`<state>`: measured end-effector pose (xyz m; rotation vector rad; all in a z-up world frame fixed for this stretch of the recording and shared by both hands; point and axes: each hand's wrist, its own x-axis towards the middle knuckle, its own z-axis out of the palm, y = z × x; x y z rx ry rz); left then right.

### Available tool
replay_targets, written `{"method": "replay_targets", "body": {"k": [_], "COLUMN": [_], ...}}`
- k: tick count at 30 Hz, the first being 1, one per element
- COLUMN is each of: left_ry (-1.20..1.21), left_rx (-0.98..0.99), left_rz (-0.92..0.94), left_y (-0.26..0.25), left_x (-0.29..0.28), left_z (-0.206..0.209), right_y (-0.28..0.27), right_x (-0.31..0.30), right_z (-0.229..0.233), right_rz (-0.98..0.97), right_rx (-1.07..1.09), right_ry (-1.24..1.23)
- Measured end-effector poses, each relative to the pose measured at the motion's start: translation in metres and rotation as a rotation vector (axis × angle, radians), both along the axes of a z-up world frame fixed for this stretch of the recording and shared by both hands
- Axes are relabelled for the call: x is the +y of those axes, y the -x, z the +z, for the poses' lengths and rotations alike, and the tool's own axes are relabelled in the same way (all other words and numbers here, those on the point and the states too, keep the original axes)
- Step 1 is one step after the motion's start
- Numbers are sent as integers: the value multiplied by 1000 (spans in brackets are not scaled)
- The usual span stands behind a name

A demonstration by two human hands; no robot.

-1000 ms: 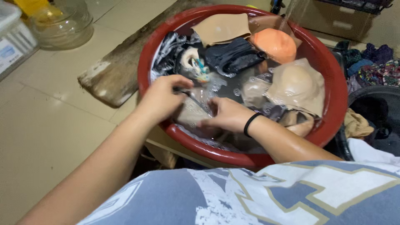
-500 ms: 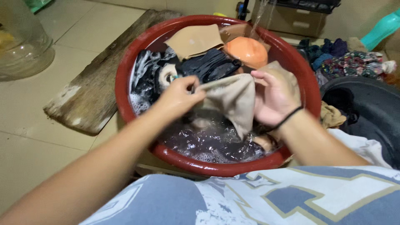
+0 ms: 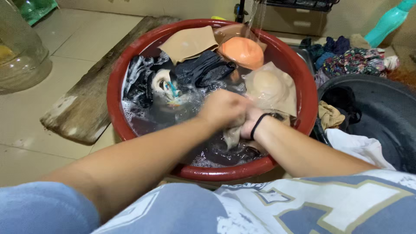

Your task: The person hand-washes various garments in a red basin filled with soapy water. They scrub and rinse items including a black piece of clothing, a beige bra, a patterned cloth, and an orange bra, transferring them to a black basin as they finish.

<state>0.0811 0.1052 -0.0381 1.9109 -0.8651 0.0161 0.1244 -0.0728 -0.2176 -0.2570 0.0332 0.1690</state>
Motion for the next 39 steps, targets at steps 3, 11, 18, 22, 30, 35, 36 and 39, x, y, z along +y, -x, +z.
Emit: {"method": "replay_targets", "body": {"k": [3,11,18,22,30,35,36,39], "left_ry": [-64,-281,-485,-224,301,237,178,-2], "left_rx": [-306,-149,-123,-120,-300,-212,-23,234], "left_rz": [21,188,350,139,391,193,232,321], "left_y": [13,18,-31,-39,-30,26,19,-6], "left_x": [-17,-18,21,69,7,-28,-19,1], "left_z": [-14,-13,-10,-5,-26,10,17,27], "right_y": [-15,14,45,63,26,4,1,-4], "right_x": [-5,-10,10,-38,-9,20,23,19], "right_z": [-14,93,155,213,163,118,111,98], "right_rz": [126,326,539,605,190,196,205,202], "right_rx": [24,436,270,215,411,320,304,256], "right_ry": [-22,595,639,634,638,409,382,316]}}
